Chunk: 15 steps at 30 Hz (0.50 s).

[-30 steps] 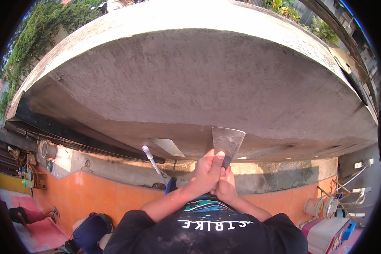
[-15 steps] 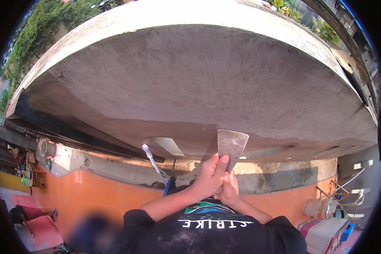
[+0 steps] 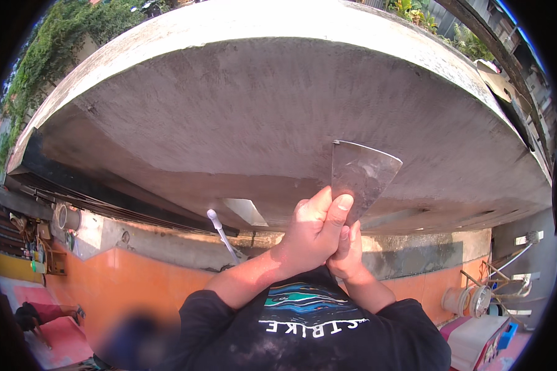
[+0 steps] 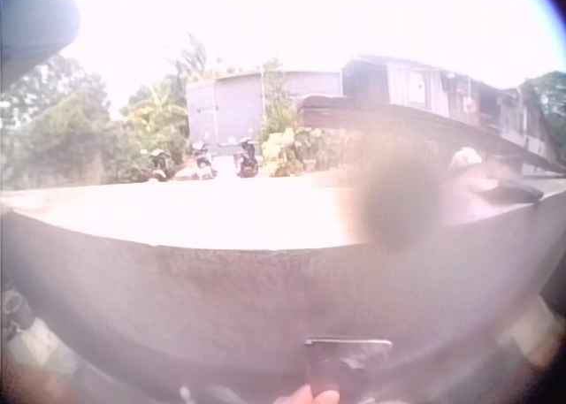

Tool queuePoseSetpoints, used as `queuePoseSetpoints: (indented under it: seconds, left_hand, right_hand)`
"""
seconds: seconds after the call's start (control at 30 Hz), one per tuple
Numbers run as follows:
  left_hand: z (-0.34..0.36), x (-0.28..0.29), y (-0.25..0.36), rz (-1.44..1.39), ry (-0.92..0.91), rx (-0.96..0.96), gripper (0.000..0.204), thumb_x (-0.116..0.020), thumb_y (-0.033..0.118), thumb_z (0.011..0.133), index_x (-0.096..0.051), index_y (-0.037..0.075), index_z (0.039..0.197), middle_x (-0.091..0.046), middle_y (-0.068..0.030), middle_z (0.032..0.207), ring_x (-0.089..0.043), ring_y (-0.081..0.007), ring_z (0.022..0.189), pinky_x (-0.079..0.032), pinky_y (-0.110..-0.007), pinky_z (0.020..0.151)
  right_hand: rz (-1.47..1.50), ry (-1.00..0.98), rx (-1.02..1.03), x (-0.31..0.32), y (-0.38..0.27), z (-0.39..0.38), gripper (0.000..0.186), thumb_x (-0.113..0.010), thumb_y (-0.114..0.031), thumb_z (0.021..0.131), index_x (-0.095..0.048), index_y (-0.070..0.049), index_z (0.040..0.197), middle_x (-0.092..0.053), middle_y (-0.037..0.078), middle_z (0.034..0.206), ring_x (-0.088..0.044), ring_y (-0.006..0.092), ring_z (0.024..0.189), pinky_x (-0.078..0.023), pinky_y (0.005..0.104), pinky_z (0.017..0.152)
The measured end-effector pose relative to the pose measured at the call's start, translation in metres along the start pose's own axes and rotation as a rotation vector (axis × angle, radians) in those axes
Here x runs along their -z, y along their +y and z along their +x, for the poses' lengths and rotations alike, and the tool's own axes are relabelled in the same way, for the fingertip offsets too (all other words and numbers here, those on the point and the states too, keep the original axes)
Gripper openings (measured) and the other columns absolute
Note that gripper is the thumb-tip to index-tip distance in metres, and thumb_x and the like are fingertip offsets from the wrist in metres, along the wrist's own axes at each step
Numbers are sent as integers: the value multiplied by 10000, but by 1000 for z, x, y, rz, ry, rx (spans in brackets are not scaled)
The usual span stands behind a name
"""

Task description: The person uses a trowel to apply and smooth plaster on a curved ceiling surface. They repeatedly spread and level the material across the ceiling, working in sections to achieve an even finish.

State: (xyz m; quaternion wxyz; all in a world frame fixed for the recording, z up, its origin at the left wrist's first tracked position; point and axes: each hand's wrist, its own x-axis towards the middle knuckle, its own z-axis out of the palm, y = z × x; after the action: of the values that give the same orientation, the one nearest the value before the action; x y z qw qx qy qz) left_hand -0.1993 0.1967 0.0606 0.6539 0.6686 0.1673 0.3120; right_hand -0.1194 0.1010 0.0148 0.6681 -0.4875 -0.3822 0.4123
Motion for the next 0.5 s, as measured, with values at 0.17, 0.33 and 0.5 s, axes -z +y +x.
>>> queuePoseSetpoints:
  seconds: [0.17,0.33,0.5]
  left_hand:
    - [-30,-9,-26,-165,-50,294,359,-408,349,1064,-533,24,980,-555,-6,652,-496,-54,462,-399,-218,393]
    - [-45,-11,-61,-229,-55,433,372,-414,386,1058,-513,35,989,-554,-19,668,-504,-61,457,-409,-223,390]
    - [-28,-10,-53,-157,2,204,381,-410,392,1061,-499,39,946,-580,-22,691,-525,-54,552,-433,-220,475]
  right_hand:
    - [217,28,-219,-7,20,-35,426,-360,-473,1045,-387,-54,1112,-477,38,639,-459,101,494,-394,243,447]
    - [227,50,-313,0,49,-51,371,-331,-439,1059,-375,-72,1089,-468,40,627,-455,103,475,-380,245,432]
    - [204,68,-294,-4,35,-32,396,-399,-475,1037,-389,-80,1057,-479,31,635,-466,96,478,-385,239,437]
